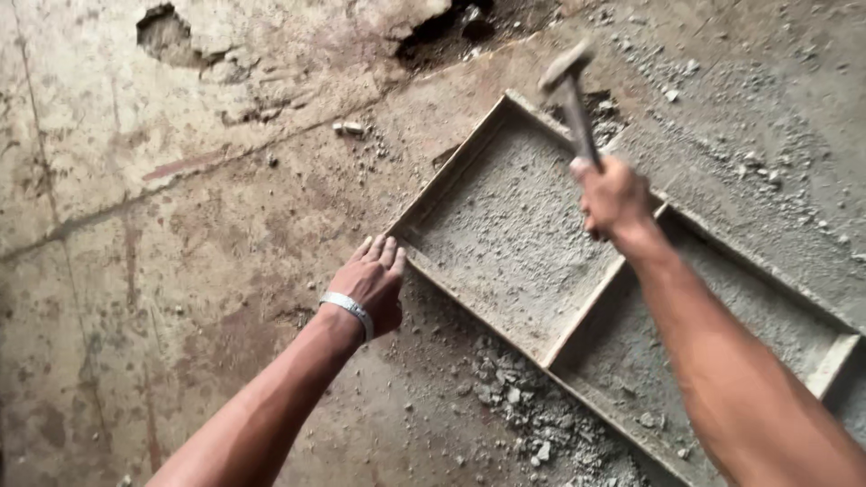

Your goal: The person uses a hammer to repeatedly strike a rectangular concrete slab on the floor, breaking off pieces along its edges. The person then flips the slab over and continues hammering the underside to remove remaining fragments.

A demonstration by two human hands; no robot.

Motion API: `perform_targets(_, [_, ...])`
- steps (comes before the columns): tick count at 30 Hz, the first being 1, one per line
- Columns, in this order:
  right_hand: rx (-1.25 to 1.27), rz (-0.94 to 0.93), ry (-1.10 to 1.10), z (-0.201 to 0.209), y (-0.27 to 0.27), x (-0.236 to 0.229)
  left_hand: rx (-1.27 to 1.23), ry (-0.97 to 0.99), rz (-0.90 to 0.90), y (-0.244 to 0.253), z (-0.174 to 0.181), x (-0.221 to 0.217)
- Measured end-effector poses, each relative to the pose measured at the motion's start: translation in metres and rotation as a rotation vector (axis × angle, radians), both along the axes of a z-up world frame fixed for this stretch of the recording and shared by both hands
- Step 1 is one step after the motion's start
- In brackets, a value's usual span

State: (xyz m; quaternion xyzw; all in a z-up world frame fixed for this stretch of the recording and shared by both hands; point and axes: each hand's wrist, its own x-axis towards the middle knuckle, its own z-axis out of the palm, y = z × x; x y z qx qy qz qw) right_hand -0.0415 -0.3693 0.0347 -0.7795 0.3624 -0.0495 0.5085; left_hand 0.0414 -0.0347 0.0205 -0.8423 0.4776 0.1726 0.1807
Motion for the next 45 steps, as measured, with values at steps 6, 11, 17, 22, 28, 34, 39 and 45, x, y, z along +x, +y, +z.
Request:
perform_targets(6, [0.218, -0.173, -0.313, 0.041, -0.001, 0.015, 0.052, 0.036, 0.005, -0.003, 0.003, -0.003])
perform_targets(11, [0.317, -0.122, -0.052, 0.047, -0.016, 0.039, 0.111, 0.014, -0.008, -0.002, 0.002, -0.006])
perform_targets(17, [0.32, 0.008, 0.125, 0.035, -0.04, 0.032, 0.073, 0.002, -0.033, 0.003, -0.002, -0.003])
perform_targets(22, [0.421, -0.255, -0.293, 0.025, -0.059, 0.036, 0.047, 0.027, 0.007, 0.003, -0.013, -0.004])
perform_targets(28, [0.244, -0.088, 0.07, 0.026, -0.07, 0.059, -0.028, 0.073, 0.076, 0.004, 0.0, -0.008])
perform_targets(34, [0.23, 0.071, 0.297, 0.036, -0.075, 0.034, -0.129, 0.039, 0.129, 0.0, 0.007, -0.011])
perform_targets(39, [0.303, -0.114, 0.099, 0.03, -0.054, 0.005, -0.113, 0.094, 0.233, -0.041, 0.019, -0.037])
perform_targets(45, [0.212, -0.042, 0.187, 0.044, -0.074, -0.041, -0.148, 0.524, 0.515, -0.14, 0.009, -0.058])
